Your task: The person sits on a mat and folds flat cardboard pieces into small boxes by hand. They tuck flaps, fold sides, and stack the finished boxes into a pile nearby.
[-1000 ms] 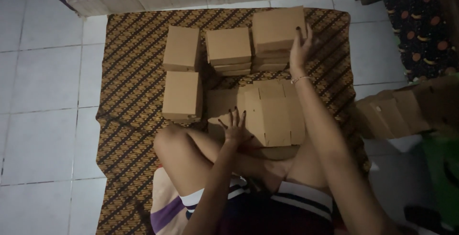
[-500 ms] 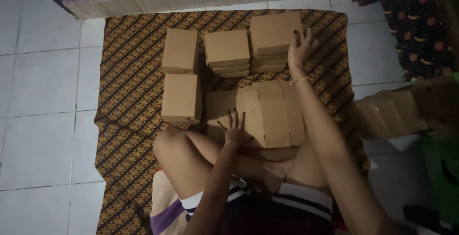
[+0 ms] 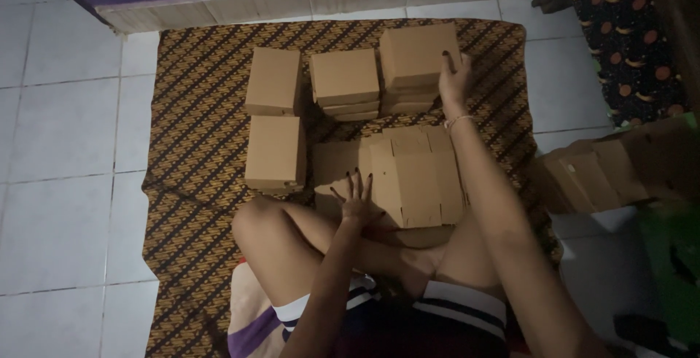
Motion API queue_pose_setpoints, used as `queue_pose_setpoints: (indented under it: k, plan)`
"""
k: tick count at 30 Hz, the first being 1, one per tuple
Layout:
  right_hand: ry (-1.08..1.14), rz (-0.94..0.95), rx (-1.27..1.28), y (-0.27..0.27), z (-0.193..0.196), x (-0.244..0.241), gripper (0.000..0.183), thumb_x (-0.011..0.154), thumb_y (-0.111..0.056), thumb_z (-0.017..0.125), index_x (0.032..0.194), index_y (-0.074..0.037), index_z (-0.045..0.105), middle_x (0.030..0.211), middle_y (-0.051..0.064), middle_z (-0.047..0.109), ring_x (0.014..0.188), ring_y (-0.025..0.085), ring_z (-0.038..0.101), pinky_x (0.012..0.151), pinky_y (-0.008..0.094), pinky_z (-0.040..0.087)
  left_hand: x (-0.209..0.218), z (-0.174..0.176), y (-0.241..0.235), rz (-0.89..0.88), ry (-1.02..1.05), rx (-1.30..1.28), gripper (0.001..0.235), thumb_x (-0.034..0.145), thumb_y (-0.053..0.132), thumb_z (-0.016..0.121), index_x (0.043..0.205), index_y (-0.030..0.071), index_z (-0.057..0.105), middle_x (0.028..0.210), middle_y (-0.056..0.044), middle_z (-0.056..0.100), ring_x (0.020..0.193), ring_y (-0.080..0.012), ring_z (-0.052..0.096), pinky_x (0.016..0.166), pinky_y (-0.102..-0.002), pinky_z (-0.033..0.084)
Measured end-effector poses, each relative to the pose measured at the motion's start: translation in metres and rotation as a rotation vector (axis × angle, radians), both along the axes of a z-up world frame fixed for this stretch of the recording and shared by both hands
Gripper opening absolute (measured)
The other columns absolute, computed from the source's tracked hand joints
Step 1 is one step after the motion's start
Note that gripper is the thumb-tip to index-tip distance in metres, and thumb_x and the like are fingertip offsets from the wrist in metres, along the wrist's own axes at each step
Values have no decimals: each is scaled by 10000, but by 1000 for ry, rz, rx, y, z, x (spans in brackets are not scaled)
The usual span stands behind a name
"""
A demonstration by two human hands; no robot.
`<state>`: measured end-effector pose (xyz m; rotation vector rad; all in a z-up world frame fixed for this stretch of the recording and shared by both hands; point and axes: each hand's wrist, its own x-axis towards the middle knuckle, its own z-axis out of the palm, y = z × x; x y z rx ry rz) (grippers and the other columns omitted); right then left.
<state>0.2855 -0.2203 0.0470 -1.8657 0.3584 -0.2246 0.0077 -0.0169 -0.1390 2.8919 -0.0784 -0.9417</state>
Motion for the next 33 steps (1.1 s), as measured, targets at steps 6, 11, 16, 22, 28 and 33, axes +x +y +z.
queue_pose_setpoints:
  k: [6,11,16,22,28,33]
  plan:
    - [-79,-70,-67,9,11,1,481,1122,-351,551,1400,27,441,1473,282,412,1466,423,322,1212,559,335,0,4,-1,0,-7,24,1207,772,905,426,1575,316,-256,1670,-117,-269,1534,-384,-217,1042,-894,-56]
    - [-105,-83,-49,14,13,2,546,1110,-364,574,1426,48,404,1499,317,378,1476,447,300,1240,532,327,-2,20,0,-1,2,26,1194,805,855,465,1570,316,-276,1678,-120,-245,1526,-386,-258,1061,-882,24]
    - [-88,-102,-118,14,-1,10,507,1113,-347,593,1419,20,428,1473,285,402,1465,416,339,1222,509,366,-2,23,0,16,9,-13,1177,842,801,492,1576,297,-277,1675,-140,-239,1530,-392,-239,1057,-874,71]
    - [-7,-44,-134,7,-13,17,575,1146,-398,513,1521,-5,324,1572,273,317,1519,394,261,1263,527,295,1,-2,-1,29,14,-12,1237,762,886,480,1576,318,-258,1680,-113,-237,1531,-385,-239,1049,-893,-1]
    - [-59,1,-80,-14,-6,12,618,1161,-493,473,1561,-50,311,1586,264,301,1510,421,274,1227,593,324,-1,6,-2,19,-3,10,1235,769,871,505,1574,328,-259,1689,-95,-208,1544,-351,-206,1053,-882,-37]
    - [-6,36,145,-62,-40,-14,609,1172,-564,393,1607,-179,211,1636,248,166,1536,448,192,1172,671,384,-3,15,-1,2,-32,48,1220,780,881,474,1591,290,-220,1691,-117,-199,1548,-369,-174,1069,-878,-27]
